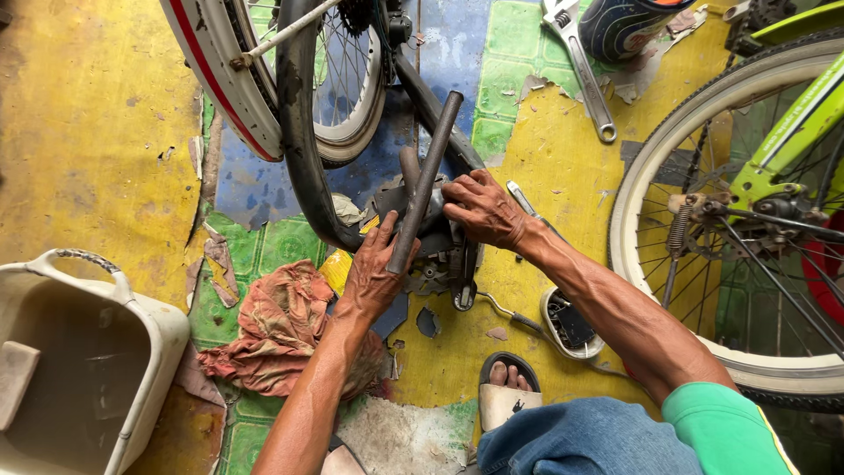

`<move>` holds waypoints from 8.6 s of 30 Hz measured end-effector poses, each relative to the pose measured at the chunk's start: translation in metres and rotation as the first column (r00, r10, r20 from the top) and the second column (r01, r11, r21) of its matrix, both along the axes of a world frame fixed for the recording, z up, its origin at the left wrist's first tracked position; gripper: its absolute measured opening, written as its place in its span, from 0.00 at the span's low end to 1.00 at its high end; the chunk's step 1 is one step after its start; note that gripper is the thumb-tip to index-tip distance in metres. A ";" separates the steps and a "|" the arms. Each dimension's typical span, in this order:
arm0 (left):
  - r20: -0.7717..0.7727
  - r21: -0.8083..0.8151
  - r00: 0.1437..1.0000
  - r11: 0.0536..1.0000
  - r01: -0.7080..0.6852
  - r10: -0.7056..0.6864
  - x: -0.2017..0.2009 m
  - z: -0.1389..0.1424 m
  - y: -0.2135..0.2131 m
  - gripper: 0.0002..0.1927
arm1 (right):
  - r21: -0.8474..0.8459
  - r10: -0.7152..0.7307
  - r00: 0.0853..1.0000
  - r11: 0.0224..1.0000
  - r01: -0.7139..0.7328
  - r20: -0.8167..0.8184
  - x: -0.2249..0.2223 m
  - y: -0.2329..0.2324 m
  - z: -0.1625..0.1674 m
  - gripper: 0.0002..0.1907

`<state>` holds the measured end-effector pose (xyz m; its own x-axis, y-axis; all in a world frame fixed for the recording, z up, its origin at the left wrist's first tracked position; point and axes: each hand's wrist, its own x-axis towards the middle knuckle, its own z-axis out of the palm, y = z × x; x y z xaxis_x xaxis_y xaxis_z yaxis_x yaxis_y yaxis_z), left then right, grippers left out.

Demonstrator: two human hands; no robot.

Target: The person sits on the floor and works on a bicycle's rear wheel area. They handle a rubber inner tube, a metal frame part, and a small metal clip, then use a wrench to tighten a bolt on the frame.

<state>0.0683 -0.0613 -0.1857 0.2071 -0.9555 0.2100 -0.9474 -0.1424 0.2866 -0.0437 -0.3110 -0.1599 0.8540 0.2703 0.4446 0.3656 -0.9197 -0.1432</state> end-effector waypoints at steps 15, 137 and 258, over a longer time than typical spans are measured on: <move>-0.212 -0.076 0.977 0.996 -0.041 0.024 -0.006 0.010 0.003 0.21 | 0.010 -0.030 0.994 0.999 0.031 -0.104 -0.023 0.006 -0.016 0.11; 0.017 0.267 0.977 0.942 0.202 -0.214 0.030 0.007 0.007 0.36 | 0.601 0.188 0.572 0.189 0.777 -0.798 -0.095 0.207 -0.049 0.13; 0.009 0.241 0.999 0.969 0.048 -0.051 0.005 0.005 0.018 0.47 | 0.124 -0.322 0.947 0.940 0.319 0.004 -0.013 0.073 -0.018 0.20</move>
<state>0.0731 -0.0437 -0.1810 0.1568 -0.9873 -0.0250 -0.9589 -0.1582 0.2356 -0.0562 -0.2378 -0.1782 0.8752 -0.0725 0.4783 0.0590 -0.9654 -0.2542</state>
